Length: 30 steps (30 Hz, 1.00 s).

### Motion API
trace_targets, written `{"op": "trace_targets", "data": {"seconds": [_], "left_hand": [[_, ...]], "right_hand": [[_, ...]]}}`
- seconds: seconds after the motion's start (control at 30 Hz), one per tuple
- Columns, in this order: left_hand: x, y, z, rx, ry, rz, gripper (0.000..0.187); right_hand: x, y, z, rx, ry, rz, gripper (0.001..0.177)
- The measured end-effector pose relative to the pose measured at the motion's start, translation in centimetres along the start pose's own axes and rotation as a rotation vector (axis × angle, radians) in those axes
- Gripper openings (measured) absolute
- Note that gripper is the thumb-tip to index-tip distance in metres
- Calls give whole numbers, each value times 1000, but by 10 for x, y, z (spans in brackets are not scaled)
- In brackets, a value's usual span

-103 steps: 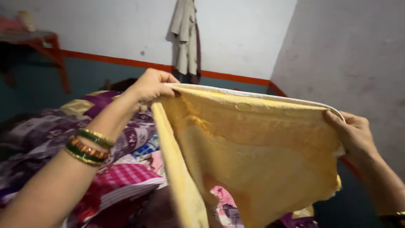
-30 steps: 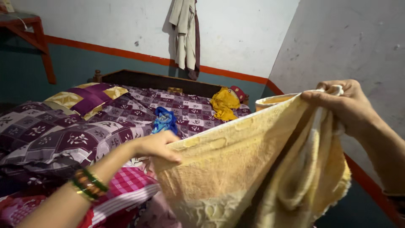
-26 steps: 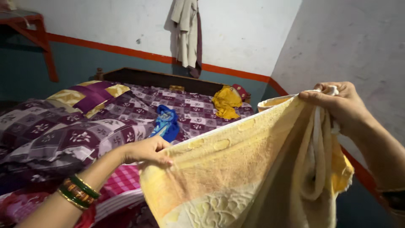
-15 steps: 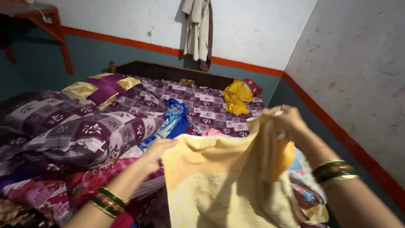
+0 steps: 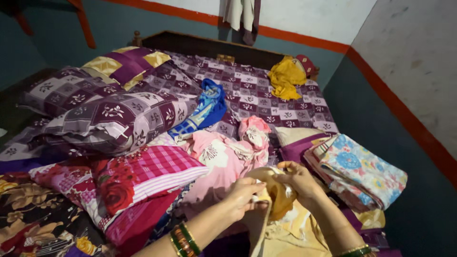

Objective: The person folds several pieces of clothing on a bed. They pick up a purple and gold patterned cloth, fold it neatly, and place it on a pile. They then fold a blue floral cloth and a yellow towel, stacking each on the bed.

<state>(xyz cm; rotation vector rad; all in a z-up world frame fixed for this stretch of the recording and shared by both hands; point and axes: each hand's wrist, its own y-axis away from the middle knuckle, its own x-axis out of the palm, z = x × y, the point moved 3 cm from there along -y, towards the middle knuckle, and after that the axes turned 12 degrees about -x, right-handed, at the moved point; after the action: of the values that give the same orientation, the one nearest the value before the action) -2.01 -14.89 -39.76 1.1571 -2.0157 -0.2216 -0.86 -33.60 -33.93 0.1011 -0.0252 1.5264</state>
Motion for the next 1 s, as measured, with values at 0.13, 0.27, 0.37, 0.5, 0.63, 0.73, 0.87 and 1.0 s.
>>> {"op": "trace_targets", "data": {"seconds": [0.13,0.27,0.37,0.5,0.63,0.73,0.87,1.0], "left_hand": [[14,1,-1,-9,-37,14,12],[23,1,10,-35,-29,99,11],[26,2,21,-9,-50,46,12],[26,8,29,32,-31,38,15],[24,15,36,6,-56,59,18],[19,18,46,-14,-91,56,20],[14,10,61,-69,-57,52,19],[13,-4,65,-40,-25,10,17]], "right_hand": [[6,33,12,38,103,-9,31],[12,50,20,-59,112,88,31],[14,61,17,45,57,18,30],[23,76,23,15,56,157,43],[20,94,23,80,59,277,77],[15,99,12,43,120,312,72],[3,98,-7,35,128,289,39],[1,97,-22,-38,283,261,35]]}}
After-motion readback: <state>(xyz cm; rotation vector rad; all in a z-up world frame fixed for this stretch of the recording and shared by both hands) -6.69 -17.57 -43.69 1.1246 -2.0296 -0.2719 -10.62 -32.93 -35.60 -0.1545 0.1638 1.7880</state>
